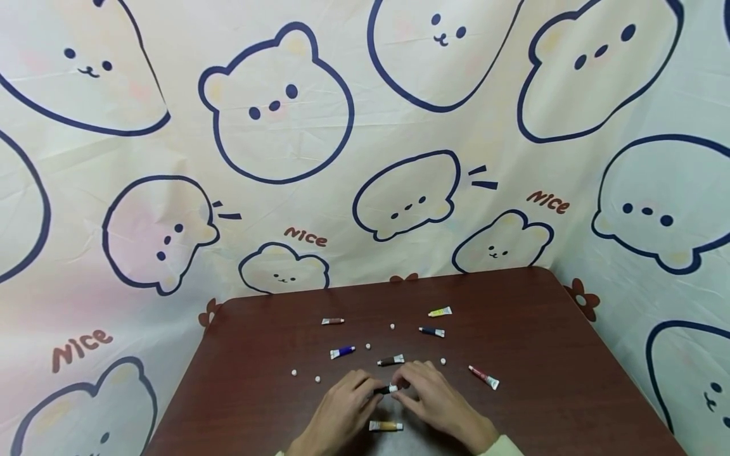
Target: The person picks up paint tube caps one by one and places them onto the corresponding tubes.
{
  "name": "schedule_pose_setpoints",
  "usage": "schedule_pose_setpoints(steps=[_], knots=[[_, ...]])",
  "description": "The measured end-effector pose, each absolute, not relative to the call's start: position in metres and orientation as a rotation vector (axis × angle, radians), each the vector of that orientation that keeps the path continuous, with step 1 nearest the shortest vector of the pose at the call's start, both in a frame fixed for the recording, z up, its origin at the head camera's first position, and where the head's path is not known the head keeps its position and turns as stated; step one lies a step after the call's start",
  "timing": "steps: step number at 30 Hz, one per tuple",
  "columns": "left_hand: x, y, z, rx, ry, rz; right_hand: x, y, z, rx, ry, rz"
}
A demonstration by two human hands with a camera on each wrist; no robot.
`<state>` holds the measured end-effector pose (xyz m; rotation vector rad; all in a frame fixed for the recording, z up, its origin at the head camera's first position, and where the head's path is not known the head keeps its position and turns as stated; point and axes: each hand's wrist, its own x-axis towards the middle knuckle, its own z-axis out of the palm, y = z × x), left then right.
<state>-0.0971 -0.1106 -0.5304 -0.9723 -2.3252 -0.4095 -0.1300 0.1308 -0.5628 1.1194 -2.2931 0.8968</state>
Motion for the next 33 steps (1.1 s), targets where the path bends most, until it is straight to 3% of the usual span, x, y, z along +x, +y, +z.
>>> schedule_pose_setpoints(steps=[33], knots=[[-0.097,-0.1108,-0.5282,-0.992,-2.308,-0.433,-0.1286,0.1321,-0.5629,1.101,-2.318,0.918]])
